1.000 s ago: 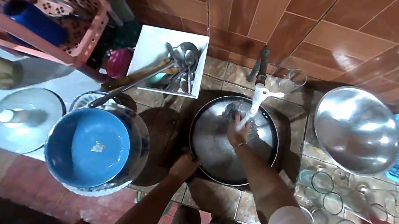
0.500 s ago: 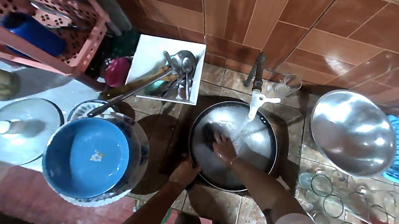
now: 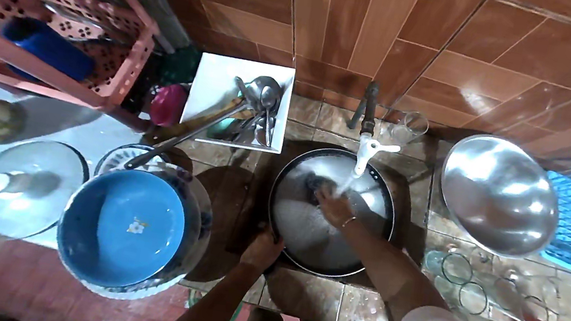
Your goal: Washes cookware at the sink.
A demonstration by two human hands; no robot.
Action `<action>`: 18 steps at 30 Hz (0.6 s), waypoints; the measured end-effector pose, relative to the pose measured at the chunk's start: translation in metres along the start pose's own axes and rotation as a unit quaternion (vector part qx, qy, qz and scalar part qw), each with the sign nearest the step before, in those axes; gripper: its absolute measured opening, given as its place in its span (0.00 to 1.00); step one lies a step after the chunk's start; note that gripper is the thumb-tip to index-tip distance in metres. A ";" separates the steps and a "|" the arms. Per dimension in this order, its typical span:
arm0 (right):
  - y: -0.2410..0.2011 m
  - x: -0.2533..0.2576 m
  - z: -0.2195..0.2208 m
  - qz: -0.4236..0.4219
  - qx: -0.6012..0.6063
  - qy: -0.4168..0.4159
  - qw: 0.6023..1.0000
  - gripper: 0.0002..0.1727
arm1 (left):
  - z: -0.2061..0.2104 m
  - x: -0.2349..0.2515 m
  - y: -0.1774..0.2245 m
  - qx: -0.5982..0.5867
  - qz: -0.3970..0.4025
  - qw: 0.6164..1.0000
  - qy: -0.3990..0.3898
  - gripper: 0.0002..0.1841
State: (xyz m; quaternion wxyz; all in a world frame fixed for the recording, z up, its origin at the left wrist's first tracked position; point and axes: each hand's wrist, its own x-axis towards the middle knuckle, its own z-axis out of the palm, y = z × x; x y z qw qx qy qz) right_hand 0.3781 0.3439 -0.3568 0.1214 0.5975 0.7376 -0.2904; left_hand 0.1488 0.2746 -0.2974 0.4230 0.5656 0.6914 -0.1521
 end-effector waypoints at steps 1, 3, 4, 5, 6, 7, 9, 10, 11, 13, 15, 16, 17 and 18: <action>0.011 0.005 -0.001 0.042 0.012 0.023 0.999 0.28 | 0.000 0.001 -0.001 0.000 0.000 1.000 0.002 0.32; 0.008 0.012 0.003 0.118 0.029 0.044 0.992 0.30 | 0.002 0.003 -0.002 0.004 -0.004 1.000 0.002 0.31; -0.006 0.011 0.005 0.141 0.047 0.026 0.989 0.32 | 0.003 0.003 -0.002 0.002 -0.003 1.000 0.002 0.31; -0.024 0.008 0.009 0.141 0.064 0.004 0.988 0.33 | 0.004 0.004 -0.003 -0.003 0.000 1.000 0.003 0.31; -0.041 0.002 0.014 0.109 0.068 -0.009 0.992 0.31 | 0.005 0.004 -0.003 -0.011 0.004 1.000 0.002 0.31; -0.053 -0.003 0.019 0.063 0.071 -0.022 0.995 0.26 | 0.004 0.003 -0.003 -0.017 0.006 1.000 0.002 0.31; -0.056 -0.009 0.016 -0.012 0.039 -0.033 0.999 0.21 | 0.003 0.002 -0.003 -0.017 0.006 1.000 0.003 0.32; -0.045 -0.007 0.011 -0.033 0.021 -0.024 0.999 0.22 | 0.003 0.002 -0.003 -0.013 0.005 1.000 0.005 0.33; -0.030 -0.004 0.005 -0.030 0.006 -0.008 0.999 0.23 | 0.004 0.002 -0.003 -0.009 0.003 1.000 0.007 0.33; 0.005 0.002 -0.012 0.026 0.004 0.006 1.000 0.29 | 0.006 0.002 -0.003 -0.010 0.003 1.000 0.010 0.32; 0.040 0.005 -0.017 0.046 -0.063 0.041 0.996 0.28 | 0.006 0.002 -0.004 -0.015 0.003 1.000 0.010 0.31; 0.051 0.000 -0.016 0.055 -0.099 0.056 0.992 0.26 | 0.006 0.002 -0.005 -0.015 0.005 1.000 0.011 0.30; 0.055 -0.008 -0.014 0.078 -0.113 0.057 0.989 0.23 | 0.007 0.002 -0.005 -0.017 0.007 1.000 0.014 0.30; 0.052 -0.017 -0.011 0.108 -0.096 0.043 0.989 0.24 | 0.007 0.003 -0.005 -0.018 0.009 1.000 0.017 0.30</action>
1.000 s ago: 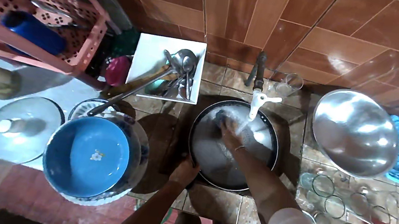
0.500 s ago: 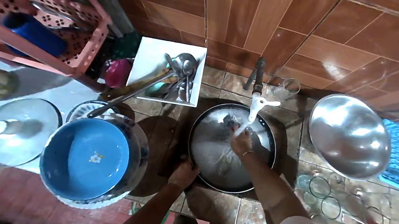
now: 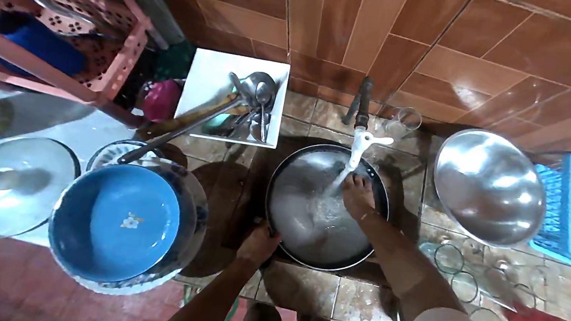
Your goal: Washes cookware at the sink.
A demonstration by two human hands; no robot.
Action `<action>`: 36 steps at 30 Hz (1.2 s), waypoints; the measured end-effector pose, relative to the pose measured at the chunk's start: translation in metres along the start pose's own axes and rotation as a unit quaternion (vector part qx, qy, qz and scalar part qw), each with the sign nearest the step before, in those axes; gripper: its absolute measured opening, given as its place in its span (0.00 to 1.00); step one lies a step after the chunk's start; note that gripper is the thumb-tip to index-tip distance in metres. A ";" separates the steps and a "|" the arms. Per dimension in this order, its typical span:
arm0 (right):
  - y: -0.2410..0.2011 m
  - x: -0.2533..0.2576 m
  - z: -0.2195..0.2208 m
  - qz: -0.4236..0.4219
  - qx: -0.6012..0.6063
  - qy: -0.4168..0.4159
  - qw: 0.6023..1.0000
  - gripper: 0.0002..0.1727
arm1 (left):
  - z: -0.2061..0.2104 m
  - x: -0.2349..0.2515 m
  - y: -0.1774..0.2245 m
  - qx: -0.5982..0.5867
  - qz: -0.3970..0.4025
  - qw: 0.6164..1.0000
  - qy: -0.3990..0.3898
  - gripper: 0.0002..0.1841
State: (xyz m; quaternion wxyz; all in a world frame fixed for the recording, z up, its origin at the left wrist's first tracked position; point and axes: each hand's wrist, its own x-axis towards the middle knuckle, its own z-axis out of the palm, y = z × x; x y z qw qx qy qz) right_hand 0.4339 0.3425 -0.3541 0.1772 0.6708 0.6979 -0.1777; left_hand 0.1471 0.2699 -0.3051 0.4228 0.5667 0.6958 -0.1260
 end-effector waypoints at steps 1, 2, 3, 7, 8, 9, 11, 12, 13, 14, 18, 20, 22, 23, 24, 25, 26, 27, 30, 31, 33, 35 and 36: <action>-0.008 -0.012 0.005 0.024 0.036 -0.024 0.999 0.29 | 0.001 0.001 -0.001 -0.001 0.002 1.000 0.000 0.30; -0.020 -0.024 0.012 0.033 0.081 -0.043 0.995 0.32 | 0.001 0.001 -0.001 -0.002 0.003 1.000 -0.001 0.30; -0.035 -0.035 0.019 0.030 0.125 -0.057 0.990 0.35 | 0.001 0.001 -0.002 -0.005 0.003 1.000 -0.004 0.30; -0.083 -0.059 0.030 -0.085 0.178 -0.098 0.975 0.33 | -0.001 -0.001 0.000 -0.009 0.009 1.000 -0.004 0.31; -0.083 -0.059 0.028 -0.115 0.165 -0.102 0.974 0.33 | -0.002 -0.002 0.001 -0.008 0.009 1.000 -0.001 0.30; -0.077 -0.056 0.027 -0.139 0.150 -0.093 0.974 0.32 | -0.002 -0.003 0.001 -0.004 0.008 1.000 0.001 0.30; -0.050 -0.045 0.023 -0.154 0.113 -0.061 0.980 0.28 | -0.002 -0.004 0.002 0.012 0.004 1.000 0.000 0.30; -0.033 -0.037 0.014 -0.140 0.095 -0.060 0.984 0.29 | -0.002 -0.004 0.003 0.016 0.001 1.000 -0.003 0.31; -0.018 -0.029 0.004 -0.118 0.077 -0.063 0.988 0.30 | -0.002 -0.004 0.004 0.017 -0.003 1.000 -0.006 0.31; -0.004 -0.021 -0.005 -0.095 0.054 -0.066 0.992 0.30 | -0.002 -0.004 0.004 0.012 -0.003 1.000 -0.005 0.30; 0.010 -0.018 0.003 -0.034 0.017 -0.060 0.997 0.32 | 0.000 -0.003 0.000 0.006 0.011 1.000 0.011 0.30; -0.010 -0.040 0.019 -0.015 0.084 -0.078 0.993 0.32 | -0.001 -0.003 0.000 0.003 0.014 1.000 0.012 0.29; -0.040 -0.067 0.028 -0.034 0.129 -0.110 0.985 0.35 | -0.001 -0.003 0.001 0.004 0.010 1.000 0.005 0.29; -0.057 -0.076 0.030 -0.050 0.147 -0.120 0.981 0.36 | -0.002 -0.003 0.002 0.004 0.007 1.000 0.000 0.29; -0.074 -0.080 0.029 -0.061 0.172 -0.135 0.974 0.37 | -0.002 -0.002 0.002 0.004 0.003 1.000 -0.004 0.29; -0.091 -0.081 0.027 -0.070 0.204 -0.143 0.966 0.36 | -0.002 -0.002 0.002 0.004 0.001 1.000 -0.007 0.30; -0.106 -0.076 0.024 -0.079 0.238 -0.144 0.957 0.36 | -0.003 -0.003 0.002 0.004 -0.001 1.000 -0.008 0.30; -0.120 -0.068 0.022 -0.090 0.266 -0.132 0.951 0.35 | -0.003 -0.003 0.002 0.002 0.000 1.000 -0.011 0.30; -0.149 -0.027 0.007 -0.114 0.322 -0.051 0.939 0.38 | -0.004 -0.003 0.002 0.014 0.006 1.000 -0.011 0.31; -0.151 -0.011 -0.003 -0.107 0.328 -0.022 0.938 0.42 | -0.003 -0.003 0.002 0.021 0.004 1.000 -0.011 0.31; -0.139 0.024 -0.018 -0.054 0.297 0.043 0.952 0.41 | -0.004 -0.003 0.003 0.028 -0.005 1.000 -0.011 0.32; -0.106 0.055 -0.019 0.019 0.263 0.081 0.961 0.38 | -0.005 -0.003 0.004 0.028 -0.010 0.999 -0.013 0.32; -0.085 0.064 -0.010 0.050 0.253 0.103 0.961 0.40 | -0.005 -0.003 0.003 0.027 -0.011 1.000 -0.013 0.31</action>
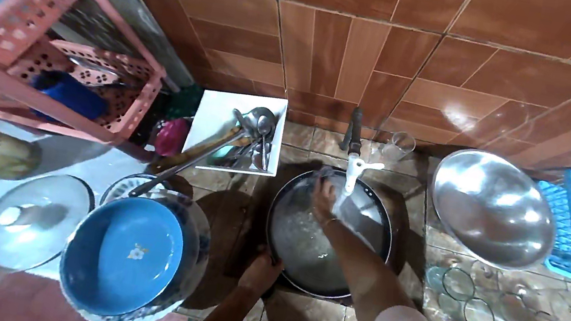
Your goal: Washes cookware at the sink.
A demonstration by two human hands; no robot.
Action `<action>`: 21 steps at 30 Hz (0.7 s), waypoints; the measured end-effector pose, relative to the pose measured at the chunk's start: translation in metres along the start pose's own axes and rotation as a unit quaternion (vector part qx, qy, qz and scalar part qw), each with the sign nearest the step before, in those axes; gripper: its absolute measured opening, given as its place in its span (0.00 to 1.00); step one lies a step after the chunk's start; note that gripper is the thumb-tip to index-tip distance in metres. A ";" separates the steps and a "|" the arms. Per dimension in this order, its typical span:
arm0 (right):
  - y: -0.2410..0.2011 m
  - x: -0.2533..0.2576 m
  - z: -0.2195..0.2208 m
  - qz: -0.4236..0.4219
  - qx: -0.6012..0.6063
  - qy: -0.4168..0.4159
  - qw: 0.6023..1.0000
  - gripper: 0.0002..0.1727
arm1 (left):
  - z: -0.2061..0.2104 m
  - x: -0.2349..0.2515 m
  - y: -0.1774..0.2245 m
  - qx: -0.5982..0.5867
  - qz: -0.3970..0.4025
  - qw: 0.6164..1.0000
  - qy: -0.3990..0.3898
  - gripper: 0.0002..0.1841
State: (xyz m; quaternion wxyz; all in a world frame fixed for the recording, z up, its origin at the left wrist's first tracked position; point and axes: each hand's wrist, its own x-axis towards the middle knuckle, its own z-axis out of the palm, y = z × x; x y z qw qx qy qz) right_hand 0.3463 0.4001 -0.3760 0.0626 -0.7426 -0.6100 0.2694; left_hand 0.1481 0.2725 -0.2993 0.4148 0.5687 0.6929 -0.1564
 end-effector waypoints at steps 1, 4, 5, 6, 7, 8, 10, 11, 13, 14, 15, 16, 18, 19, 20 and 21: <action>0.025 0.002 -0.002 0.019 -0.029 0.025 0.999 0.41 | 0.001 0.001 -0.001 -0.002 0.001 1.000 0.002 0.31; 0.059 -0.024 -0.017 0.109 -0.057 0.025 0.992 0.41 | 0.001 0.002 -0.002 -0.007 0.007 1.000 -0.001 0.31; 0.057 -0.035 -0.012 0.139 -0.045 0.014 0.989 0.43 | 0.003 0.002 -0.003 -0.009 0.009 1.000 -0.005 0.31; 0.049 -0.044 -0.006 0.159 -0.025 -0.004 0.987 0.45 | 0.004 0.002 -0.004 -0.013 0.012 1.000 -0.005 0.31; 0.037 -0.051 0.000 0.159 -0.004 -0.032 0.987 0.44 | 0.004 0.003 -0.003 -0.015 0.015 1.000 -0.006 0.30; 0.023 -0.055 0.006 0.132 0.006 -0.064 0.989 0.41 | 0.003 0.004 -0.002 -0.016 0.018 1.000 -0.005 0.30; -0.003 -0.066 0.016 0.044 -0.001 -0.130 0.991 0.40 | 0.004 0.003 -0.002 -0.009 0.020 1.000 -0.001 0.30; -0.011 -0.074 0.020 0.000 0.000 -0.157 0.988 0.40 | 0.004 0.003 -0.003 -0.006 0.024 1.000 0.005 0.29; -0.013 -0.096 0.023 -0.068 0.002 -0.210 0.975 0.41 | 0.004 0.001 -0.003 -0.009 0.033 0.999 0.014 0.30; -0.007 -0.109 0.019 -0.097 -0.003 -0.237 0.967 0.40 | 0.004 0.000 -0.002 -0.010 0.035 0.999 0.017 0.30; 0.003 -0.122 0.013 -0.126 -0.017 -0.260 0.957 0.37 | 0.003 -0.001 -0.001 -0.011 0.036 0.999 0.020 0.30; 0.018 -0.133 0.005 -0.155 -0.035 -0.279 0.947 0.34 | 0.003 -0.001 0.000 -0.010 0.036 0.999 0.021 0.30; 0.058 -0.145 -0.019 -0.198 -0.080 -0.315 0.925 0.30 | 0.004 -0.001 0.000 -0.002 0.042 0.999 0.029 0.30; 0.078 -0.145 -0.033 -0.206 -0.114 -0.321 0.917 0.31 | 0.006 -0.002 -0.001 0.002 0.046 0.998 0.035 0.29; 0.096 -0.142 -0.049 -0.201 -0.152 -0.316 0.915 0.31 | 0.006 -0.003 -0.001 0.003 0.050 0.998 0.040 0.29; 0.109 -0.134 -0.067 -0.184 -0.187 -0.306 0.915 0.28 | 0.006 -0.004 0.000 0.005 0.051 0.998 0.043 0.29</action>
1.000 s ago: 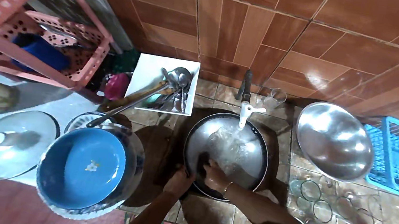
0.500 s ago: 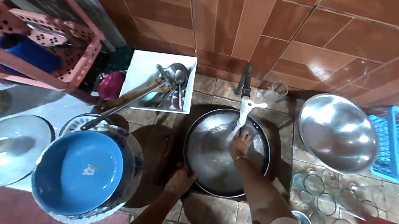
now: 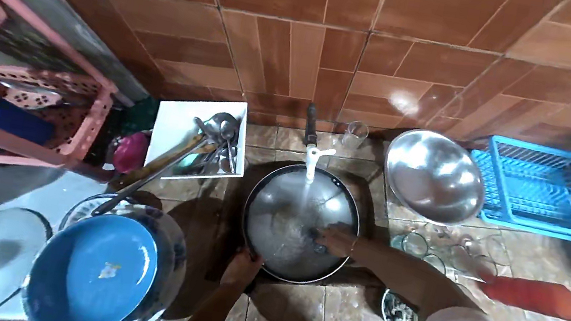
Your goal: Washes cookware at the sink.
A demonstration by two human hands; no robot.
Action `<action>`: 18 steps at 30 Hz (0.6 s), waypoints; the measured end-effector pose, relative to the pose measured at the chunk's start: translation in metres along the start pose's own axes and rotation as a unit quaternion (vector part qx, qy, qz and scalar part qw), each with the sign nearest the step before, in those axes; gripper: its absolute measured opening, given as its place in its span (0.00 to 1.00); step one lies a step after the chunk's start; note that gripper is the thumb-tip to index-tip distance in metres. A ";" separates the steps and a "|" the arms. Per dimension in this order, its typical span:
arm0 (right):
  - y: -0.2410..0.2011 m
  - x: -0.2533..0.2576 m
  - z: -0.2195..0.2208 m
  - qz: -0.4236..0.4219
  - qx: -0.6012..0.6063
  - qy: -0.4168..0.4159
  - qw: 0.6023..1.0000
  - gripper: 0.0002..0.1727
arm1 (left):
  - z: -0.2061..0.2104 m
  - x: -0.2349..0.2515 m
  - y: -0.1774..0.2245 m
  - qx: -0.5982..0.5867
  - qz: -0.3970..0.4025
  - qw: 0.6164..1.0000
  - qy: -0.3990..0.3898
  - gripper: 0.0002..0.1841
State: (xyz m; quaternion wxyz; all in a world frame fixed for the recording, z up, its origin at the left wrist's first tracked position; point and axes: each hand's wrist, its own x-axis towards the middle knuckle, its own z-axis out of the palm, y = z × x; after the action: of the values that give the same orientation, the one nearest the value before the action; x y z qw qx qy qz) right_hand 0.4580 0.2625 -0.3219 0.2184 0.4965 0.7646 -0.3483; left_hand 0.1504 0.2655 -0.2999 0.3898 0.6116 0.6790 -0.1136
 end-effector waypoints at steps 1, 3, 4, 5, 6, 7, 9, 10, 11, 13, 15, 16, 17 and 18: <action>0.011 -0.006 -0.017 0.033 -0.015 -0.004 0.999 0.25 | -0.001 -0.001 0.001 0.002 0.000 1.000 0.001 0.30; 0.020 -0.013 -0.055 0.107 -0.005 0.010 0.994 0.21 | -0.002 -0.002 0.000 -0.004 -0.004 1.000 -0.001 0.30; 0.021 -0.017 -0.075 0.132 0.022 0.036 0.990 0.21 | -0.003 -0.003 -0.001 -0.006 -0.005 1.000 -0.001 0.31; 0.022 -0.021 -0.094 0.140 0.053 0.073 0.986 0.21 | -0.003 -0.002 -0.002 -0.006 -0.007 1.000 -0.002 0.32; 0.021 -0.029 -0.112 0.136 0.086 0.114 0.980 0.21 | -0.004 -0.002 -0.004 -0.007 -0.005 1.000 0.001 0.34; 0.018 -0.041 -0.129 0.122 0.122 0.147 0.974 0.21 | -0.006 -0.004 -0.003 -0.009 -0.005 1.000 0.007 0.37; 0.010 -0.070 -0.151 0.075 0.182 0.191 0.962 0.22 | -0.012 -0.011 0.000 -0.006 -0.012 1.000 0.026 0.47; 0.008 -0.082 -0.153 0.051 0.216 0.209 0.952 0.23 | -0.016 -0.017 0.004 0.004 -0.009 0.999 0.049 0.50; 0.006 -0.088 -0.145 0.029 0.263 0.232 0.936 0.24 | -0.019 -0.022 0.007 0.017 0.007 0.997 0.079 0.52; 0.003 -0.079 -0.107 0.020 0.345 0.254 0.903 0.23 | -0.026 -0.029 0.016 0.039 0.062 0.990 0.119 0.53; -0.004 -0.053 -0.055 0.045 0.256 0.179 0.949 0.21 | -0.029 -0.035 0.023 0.072 0.116 0.984 0.116 0.51; -0.008 -0.043 -0.035 0.060 0.183 0.135 0.972 0.21 | -0.030 -0.037 0.027 0.090 0.139 0.980 0.106 0.49; -0.013 -0.036 -0.026 0.067 0.145 0.113 0.981 0.21 | -0.031 -0.037 0.029 0.105 0.162 0.976 0.096 0.49; -0.019 -0.033 -0.026 0.072 0.127 0.107 0.984 0.21 | -0.032 -0.037 0.032 0.113 0.184 0.973 0.088 0.49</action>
State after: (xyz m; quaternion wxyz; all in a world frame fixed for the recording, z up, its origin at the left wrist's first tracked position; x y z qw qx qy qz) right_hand 0.4549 0.2564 -0.2763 0.0948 0.6080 0.6955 -0.3710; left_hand 0.1653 0.2660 -0.2433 0.2711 0.7735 0.5696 -0.0619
